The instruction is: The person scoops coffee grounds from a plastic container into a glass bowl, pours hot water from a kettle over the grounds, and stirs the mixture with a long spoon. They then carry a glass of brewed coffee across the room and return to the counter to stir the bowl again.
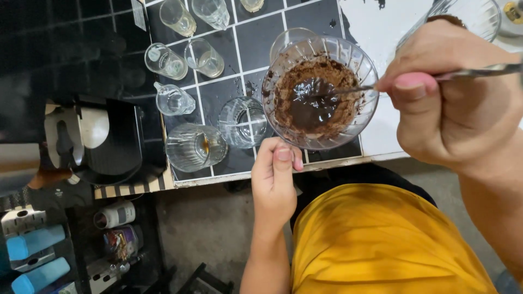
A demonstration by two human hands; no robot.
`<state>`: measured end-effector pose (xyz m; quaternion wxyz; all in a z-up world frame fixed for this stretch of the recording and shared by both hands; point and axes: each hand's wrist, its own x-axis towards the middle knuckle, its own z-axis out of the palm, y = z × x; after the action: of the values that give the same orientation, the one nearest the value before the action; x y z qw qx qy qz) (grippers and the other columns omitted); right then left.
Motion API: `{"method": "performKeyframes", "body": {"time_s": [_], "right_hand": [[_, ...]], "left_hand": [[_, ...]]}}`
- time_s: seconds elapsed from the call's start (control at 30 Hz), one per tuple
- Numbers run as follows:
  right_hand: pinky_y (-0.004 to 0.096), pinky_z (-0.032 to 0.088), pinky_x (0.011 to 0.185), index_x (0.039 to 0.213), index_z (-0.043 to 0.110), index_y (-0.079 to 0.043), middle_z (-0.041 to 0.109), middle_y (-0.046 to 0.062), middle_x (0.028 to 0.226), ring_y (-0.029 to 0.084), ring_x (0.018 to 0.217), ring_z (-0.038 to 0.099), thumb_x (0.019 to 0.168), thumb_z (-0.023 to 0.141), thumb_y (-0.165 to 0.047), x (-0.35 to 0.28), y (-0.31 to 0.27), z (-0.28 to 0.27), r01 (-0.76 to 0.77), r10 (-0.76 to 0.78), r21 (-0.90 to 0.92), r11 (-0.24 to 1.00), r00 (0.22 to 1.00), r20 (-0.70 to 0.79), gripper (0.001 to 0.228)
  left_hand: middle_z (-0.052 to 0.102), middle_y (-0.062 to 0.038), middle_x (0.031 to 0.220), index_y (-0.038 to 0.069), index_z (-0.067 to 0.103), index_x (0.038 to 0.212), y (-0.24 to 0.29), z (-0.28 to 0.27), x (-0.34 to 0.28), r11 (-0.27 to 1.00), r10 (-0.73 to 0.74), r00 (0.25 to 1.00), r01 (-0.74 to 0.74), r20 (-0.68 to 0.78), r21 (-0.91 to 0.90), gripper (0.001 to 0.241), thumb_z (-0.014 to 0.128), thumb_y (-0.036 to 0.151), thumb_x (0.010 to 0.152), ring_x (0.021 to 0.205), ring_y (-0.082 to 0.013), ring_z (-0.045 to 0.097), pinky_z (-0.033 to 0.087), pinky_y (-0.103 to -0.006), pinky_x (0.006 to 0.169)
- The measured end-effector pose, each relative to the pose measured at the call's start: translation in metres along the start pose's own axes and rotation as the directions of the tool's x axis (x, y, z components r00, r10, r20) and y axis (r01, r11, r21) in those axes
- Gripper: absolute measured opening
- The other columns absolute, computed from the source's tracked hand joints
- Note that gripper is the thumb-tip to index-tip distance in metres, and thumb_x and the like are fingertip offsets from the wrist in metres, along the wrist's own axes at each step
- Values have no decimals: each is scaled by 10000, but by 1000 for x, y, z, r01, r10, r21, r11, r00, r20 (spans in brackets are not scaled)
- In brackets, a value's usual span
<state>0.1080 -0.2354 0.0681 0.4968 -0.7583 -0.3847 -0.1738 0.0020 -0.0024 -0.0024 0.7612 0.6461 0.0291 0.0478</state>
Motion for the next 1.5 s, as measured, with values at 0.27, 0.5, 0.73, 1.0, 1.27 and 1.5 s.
{"method": "performKeyframes", "body": {"time_s": [0.27,0.5,0.73,1.0,1.27,1.5], "right_hand": [[235,462,621,1092,603,31,607,91,835,140,705,555,1126,563,-149,-13,-10,1,-189,190,11,982,980,-58,188],[269,423,634,1061,616,47,636,125,855,180,699,559,1155,597,-83,-3,-12,3,14,-11,-114,993,1000,26,162],[315,427,627,999,622,55,631,143,845,223,684,564,1114,607,-48,1,-8,4,78,-75,-178,981,997,25,156],[280,432,595,981,616,37,637,145,817,205,657,575,1067,609,-64,3,-5,5,73,-73,-177,982,997,6,132],[330,463,628,945,591,17,651,131,829,232,682,599,1080,552,-138,19,-18,4,78,-74,-122,989,997,37,209],[325,469,684,1048,603,33,667,125,876,215,723,600,1152,527,-112,13,-6,-1,107,-113,-108,988,992,-49,194]], "left_hand": [[546,-32,872,25,521,1054,3,1,0,999,46,999,-46,25,16,265,470,266,1153,831,-104,505,441,-249,797],[542,-31,873,23,526,1060,1,0,1,998,61,998,-61,29,7,269,467,268,1154,833,-107,508,444,-252,803],[546,-34,876,23,526,1057,0,0,1,999,52,998,-52,27,3,257,471,256,1151,833,-109,512,446,-253,803],[538,-35,877,23,517,1043,0,-2,2,999,49,998,-49,28,-13,251,478,248,1148,833,-109,507,441,-253,792],[528,-31,879,22,514,1032,0,-2,2,1000,15,1000,-15,15,-15,248,486,242,1142,834,-110,513,443,-254,790],[543,-36,873,23,520,1025,-2,-2,-2,1000,-12,1000,12,2,-19,239,493,232,1136,829,-111,517,445,-255,781]]}}
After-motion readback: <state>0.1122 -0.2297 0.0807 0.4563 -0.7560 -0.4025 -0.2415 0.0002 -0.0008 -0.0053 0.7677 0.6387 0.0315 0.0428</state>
